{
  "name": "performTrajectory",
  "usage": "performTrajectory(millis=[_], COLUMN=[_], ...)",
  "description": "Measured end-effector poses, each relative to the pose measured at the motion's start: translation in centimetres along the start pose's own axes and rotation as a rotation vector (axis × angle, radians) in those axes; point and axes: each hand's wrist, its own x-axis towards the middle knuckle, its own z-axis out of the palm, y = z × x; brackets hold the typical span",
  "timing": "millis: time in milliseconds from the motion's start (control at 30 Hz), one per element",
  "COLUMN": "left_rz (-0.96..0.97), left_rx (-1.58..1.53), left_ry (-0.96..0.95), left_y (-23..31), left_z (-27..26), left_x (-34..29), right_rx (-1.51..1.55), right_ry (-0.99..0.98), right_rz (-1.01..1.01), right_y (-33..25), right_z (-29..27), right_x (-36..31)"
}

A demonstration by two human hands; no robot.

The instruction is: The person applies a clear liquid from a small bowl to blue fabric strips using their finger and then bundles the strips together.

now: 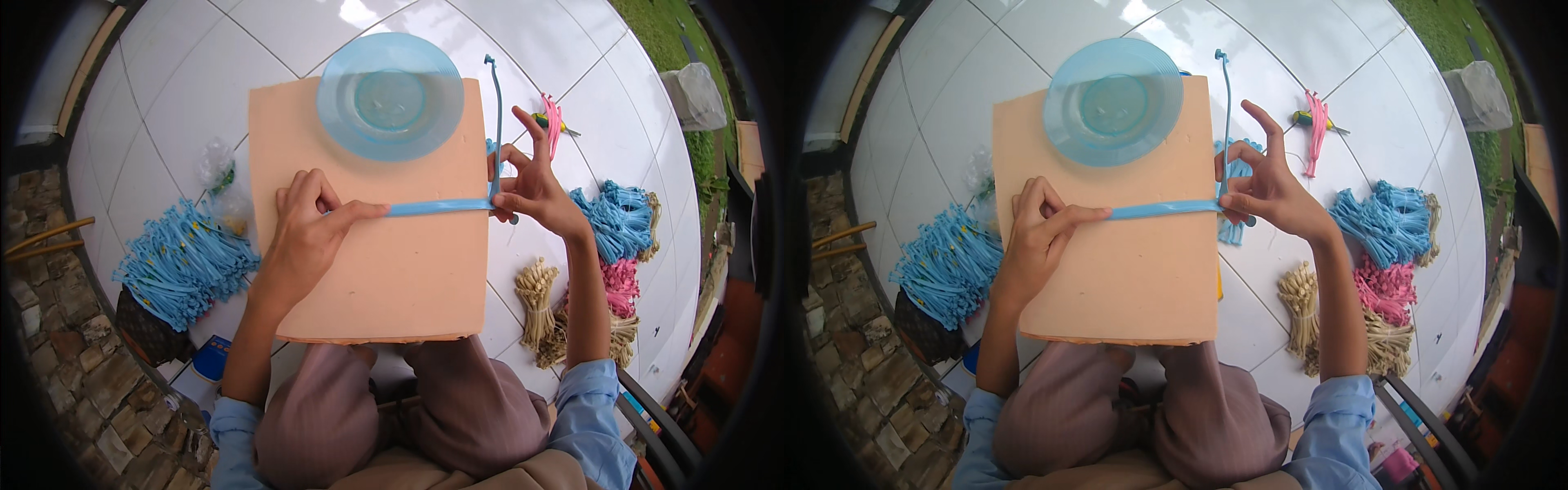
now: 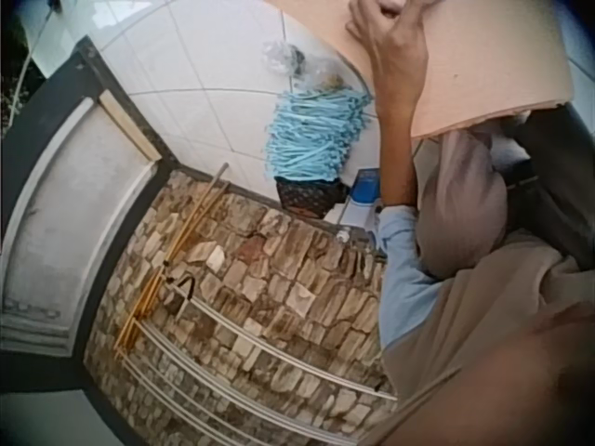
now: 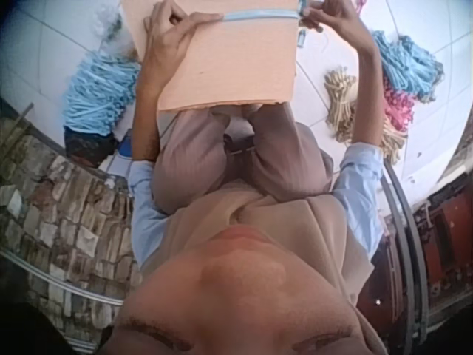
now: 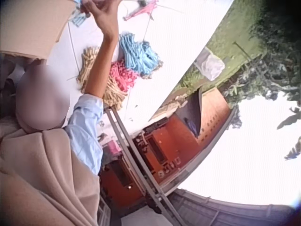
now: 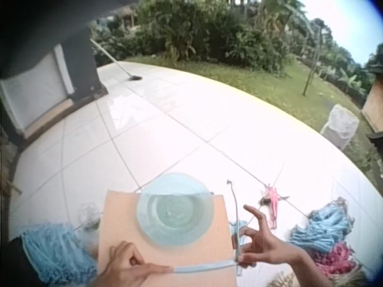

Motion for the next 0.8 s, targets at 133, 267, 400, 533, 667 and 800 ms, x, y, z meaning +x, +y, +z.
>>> performTrajectory(millis=[133,267,400,533,667,800], left_rz=[0.018,0.030,0.048,0.194,0.211,0.185], left_rx=[-0.011,0.011,0.034,0.264,0.344,0.425], left_ry=[0.014,0.017,0.040,0.089,-0.011,-0.110], left_y=[0.1,-0.1,0.1,1.8,2.3,4.2], left_z=[0.2,0.3,0.5,0.0,1.0,0.7], left_x=[0.2,0.1,0.0,0.0,-0.5,0.0], right_rx=[-0.025,0.005,0.010,-0.036,-0.109,-0.163], right_ry=[0.008,0.004,0.028,0.053,0.063,0.103], right_rz=[0.014,0.034,0.055,0.080,0.096,0.057], right_y=[0.1,0.1,-0.1,-0.8,-1.5,-1.7], right_z=[-0.2,-0.1,0.2,0.7,1.1,1.1], right_x=[-0.2,0.0,-0.1,-0.1,-0.1,0.0])
